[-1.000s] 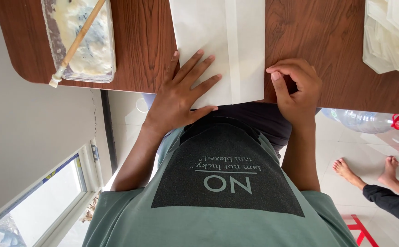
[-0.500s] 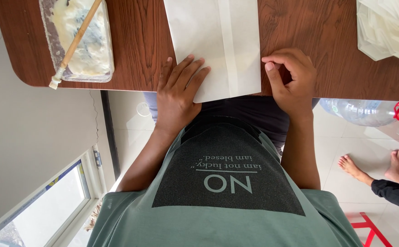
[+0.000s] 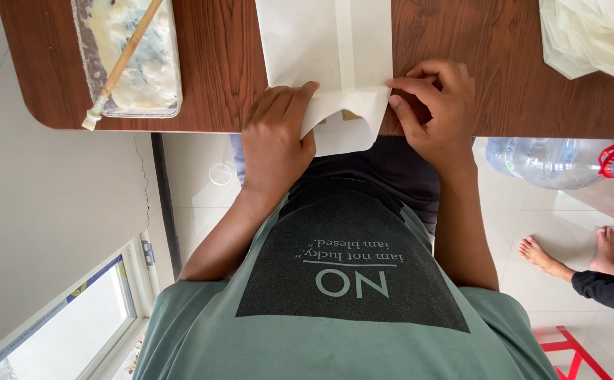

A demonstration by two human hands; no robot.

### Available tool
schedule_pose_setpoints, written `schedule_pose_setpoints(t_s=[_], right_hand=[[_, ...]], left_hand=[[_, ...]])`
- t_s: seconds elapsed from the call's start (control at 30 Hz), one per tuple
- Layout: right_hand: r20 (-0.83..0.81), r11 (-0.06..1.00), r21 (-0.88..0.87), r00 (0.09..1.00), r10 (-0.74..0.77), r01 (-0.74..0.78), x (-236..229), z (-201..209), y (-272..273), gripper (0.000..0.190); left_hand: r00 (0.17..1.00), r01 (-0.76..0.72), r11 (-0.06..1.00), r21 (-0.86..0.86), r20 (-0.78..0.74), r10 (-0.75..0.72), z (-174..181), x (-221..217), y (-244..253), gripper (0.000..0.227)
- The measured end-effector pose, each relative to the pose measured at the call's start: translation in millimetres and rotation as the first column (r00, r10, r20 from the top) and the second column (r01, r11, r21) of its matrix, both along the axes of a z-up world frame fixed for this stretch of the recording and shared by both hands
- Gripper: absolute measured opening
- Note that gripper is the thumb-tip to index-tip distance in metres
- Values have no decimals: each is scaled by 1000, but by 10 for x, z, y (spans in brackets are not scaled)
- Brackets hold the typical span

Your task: Folding and gluing paper to assemble a bag

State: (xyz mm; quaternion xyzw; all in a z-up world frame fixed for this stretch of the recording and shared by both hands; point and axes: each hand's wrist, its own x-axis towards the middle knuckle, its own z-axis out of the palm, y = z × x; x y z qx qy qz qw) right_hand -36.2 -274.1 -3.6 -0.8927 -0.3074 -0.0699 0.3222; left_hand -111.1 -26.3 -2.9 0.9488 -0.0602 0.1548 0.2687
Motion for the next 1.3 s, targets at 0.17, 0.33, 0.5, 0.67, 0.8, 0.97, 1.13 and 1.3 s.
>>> schedule_pose_setpoints(t_s=[0.17,0.33,0.5,0.67,0.8,0.97,1.13,1.3], right_hand=[[16,999,32,1000,7,-7,-41,-1,88,16],[17,998,-29,998,-61,61,4,-106,154,21],[52,994,-93,997,-60,65,70,-113,184,28],[-12,994,-41,995,-98,97,137,-166,201,26],[3,988,-97,993,-121,120,210,-139,279,21],[42,992,-113,998,-48,53,358,-56,412,9],[98,997,-72,995,14,-7,456,-50,502,19],[-27,995,23,995,98,-98,522,-142,508,18]], left_hand=[[998,-44,988,148,-43,51,44,93,-17,61],[998,64,979,193,-21,-61,95,189,55,40],[960,278,960,-24,-21,-278,351,300,244,44],[969,242,966,-90,70,-236,11,482,253,35],[971,210,978,-19,122,-206,-165,550,209,24],[975,208,978,-19,79,-206,-102,615,209,21],[954,298,946,-127,4,-300,104,765,233,16],[920,385,871,-305,49,-390,140,988,224,6]])
